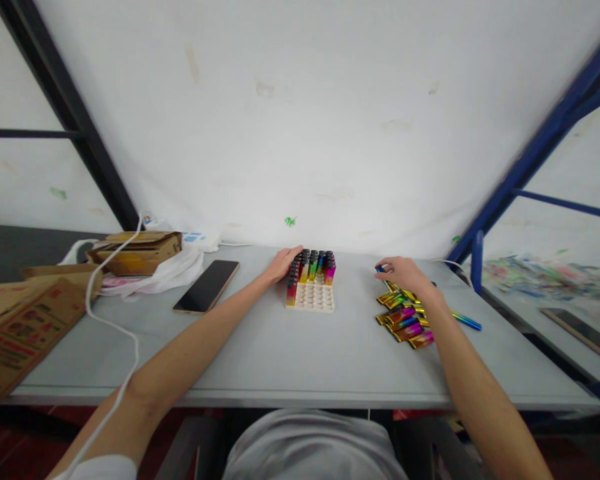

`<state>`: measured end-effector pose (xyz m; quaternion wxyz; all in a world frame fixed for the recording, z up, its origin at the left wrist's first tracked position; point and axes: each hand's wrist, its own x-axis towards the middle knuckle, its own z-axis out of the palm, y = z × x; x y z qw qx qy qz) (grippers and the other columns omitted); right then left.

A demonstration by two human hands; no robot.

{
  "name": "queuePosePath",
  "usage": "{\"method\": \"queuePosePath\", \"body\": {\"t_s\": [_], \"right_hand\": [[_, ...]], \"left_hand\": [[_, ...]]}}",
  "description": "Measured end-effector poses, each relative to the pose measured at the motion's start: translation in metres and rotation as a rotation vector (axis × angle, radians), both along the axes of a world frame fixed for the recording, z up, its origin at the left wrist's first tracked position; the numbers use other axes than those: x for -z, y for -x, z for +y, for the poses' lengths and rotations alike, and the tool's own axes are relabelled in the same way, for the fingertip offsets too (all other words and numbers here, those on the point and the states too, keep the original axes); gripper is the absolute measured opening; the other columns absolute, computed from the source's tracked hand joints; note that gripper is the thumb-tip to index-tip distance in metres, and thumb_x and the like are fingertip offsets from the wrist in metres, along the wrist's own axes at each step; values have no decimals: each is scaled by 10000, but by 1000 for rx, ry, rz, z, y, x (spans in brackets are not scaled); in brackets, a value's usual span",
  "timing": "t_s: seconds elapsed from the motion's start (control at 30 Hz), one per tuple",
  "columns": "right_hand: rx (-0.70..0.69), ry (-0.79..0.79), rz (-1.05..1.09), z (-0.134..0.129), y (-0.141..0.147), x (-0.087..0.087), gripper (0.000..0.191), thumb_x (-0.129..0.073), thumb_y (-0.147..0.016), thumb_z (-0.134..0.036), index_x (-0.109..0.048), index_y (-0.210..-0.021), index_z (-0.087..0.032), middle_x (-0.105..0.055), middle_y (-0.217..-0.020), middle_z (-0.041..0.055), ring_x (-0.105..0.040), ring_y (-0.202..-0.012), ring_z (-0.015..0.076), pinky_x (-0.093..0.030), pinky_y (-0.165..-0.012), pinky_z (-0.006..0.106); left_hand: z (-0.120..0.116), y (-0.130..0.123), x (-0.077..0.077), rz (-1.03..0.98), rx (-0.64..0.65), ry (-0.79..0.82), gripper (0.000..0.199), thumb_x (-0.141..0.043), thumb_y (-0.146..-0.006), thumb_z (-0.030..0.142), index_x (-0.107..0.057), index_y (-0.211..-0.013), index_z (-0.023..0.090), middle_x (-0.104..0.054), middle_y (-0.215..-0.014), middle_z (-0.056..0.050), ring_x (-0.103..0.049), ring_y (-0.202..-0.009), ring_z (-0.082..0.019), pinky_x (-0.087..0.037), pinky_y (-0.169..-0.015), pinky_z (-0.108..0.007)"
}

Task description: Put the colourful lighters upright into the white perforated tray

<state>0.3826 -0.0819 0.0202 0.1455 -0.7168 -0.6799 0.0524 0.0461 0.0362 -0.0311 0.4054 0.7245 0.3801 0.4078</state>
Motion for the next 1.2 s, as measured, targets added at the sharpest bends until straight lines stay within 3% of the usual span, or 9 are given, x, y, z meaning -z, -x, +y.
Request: {"method": "queuePosePath", "body": {"t_s": [0.2, 0.33, 0.47, 0.57, 0.63, 0.73, 0.83, 1.03, 1.2], "right_hand": [[-21, -98, 412, 2, 7, 3, 334, -764, -771, -390, -741, -1024, -173, -790, -927, 90, -736, -850, 237, -559, -774, 318], [-181, -202, 792, -3, 31, -2, 418, -766, -750, -539, -675, -946, -181, -730, -867, 49, -673, -763, 178, -562, -751, 320], [-315, -102, 1062, -12, 65, -8, 449, -708, -798, -614, -520, -969, -244, -551, -664, -79, -471, -498, 82, -473, -519, 234], [-337, -71, 1062, -16, 89, -5, 442, -622, -848, -665, -491, -925, -249, -379, -562, -121, -260, -410, 63, -247, -389, 183], [-310, -126, 1007, -17, 104, 1, 474, -551, -877, -695, -495, -808, -230, -334, -539, -102, -247, -420, 74, -201, -384, 202], [-226, -255, 928, -18, 125, 12, 541, -506, -891, -691, -428, -630, -224, -348, -517, -62, -295, -449, 91, -229, -406, 236], [-172, -320, 874, -21, 139, 19, 506, -514, -888, -600, -399, -568, -225, -355, -499, -48, -312, -466, 100, -237, -432, 251], [-167, -358, 850, -29, 146, 19, 351, -481, -847, -404, -377, -560, -230, -363, -484, -49, -327, -472, 105, -234, -456, 251], [-208, -385, 791, -30, 143, 18, 396, -473, -912, -487, -443, -618, -223, -410, -519, -43, -379, -503, 118, -293, -483, 249]], "left_hand": [[1, 0, 1, -4, -3, -5, 540, -459, -848, 671, -512, -589, 201, -533, -564, 16, -489, -667, -184, -409, -721, -311], [1, 0, 0, -15, -1, -21, 527, -463, -839, 664, -507, -589, 202, -546, -585, 8, -492, -685, -188, -420, -744, -316], [1, 0, 0, 10, -32, -30, 538, -454, -829, 678, -521, -592, 200, -536, -584, 7, -483, -691, -190, -412, -741, -315], [2, 0, 1, 22, -14, -12, 548, -434, -829, 692, -516, -599, 201, -515, -578, 11, -464, -683, -186, -400, -725, -311], [2, 0, 0, 20, 2, -7, 545, -428, -827, 696, -499, -599, 206, -503, -573, 14, -452, -675, -183, -396, -715, -311], [1, 0, -1, 14, 2, -22, 535, -431, -827, 688, -492, -596, 209, -502, -573, 10, -445, -675, -183, -392, -706, -310], [1, 0, -1, 18, -14, -39, 531, -432, -836, 673, -506, -594, 206, -520, -582, 1, -457, -697, -189, -400, -712, -306], [3, 0, 2, 15, -14, -41, 535, -439, -856, 662, -514, -591, 203, -539, -583, 1, -485, -696, -191, -428, -734, -309], [4, 0, 3, 7, -24, -47, 534, -449, -859, 657, -538, -606, 196, -561, -598, -3, -496, -702, -193, -438, -755, -313]]}}
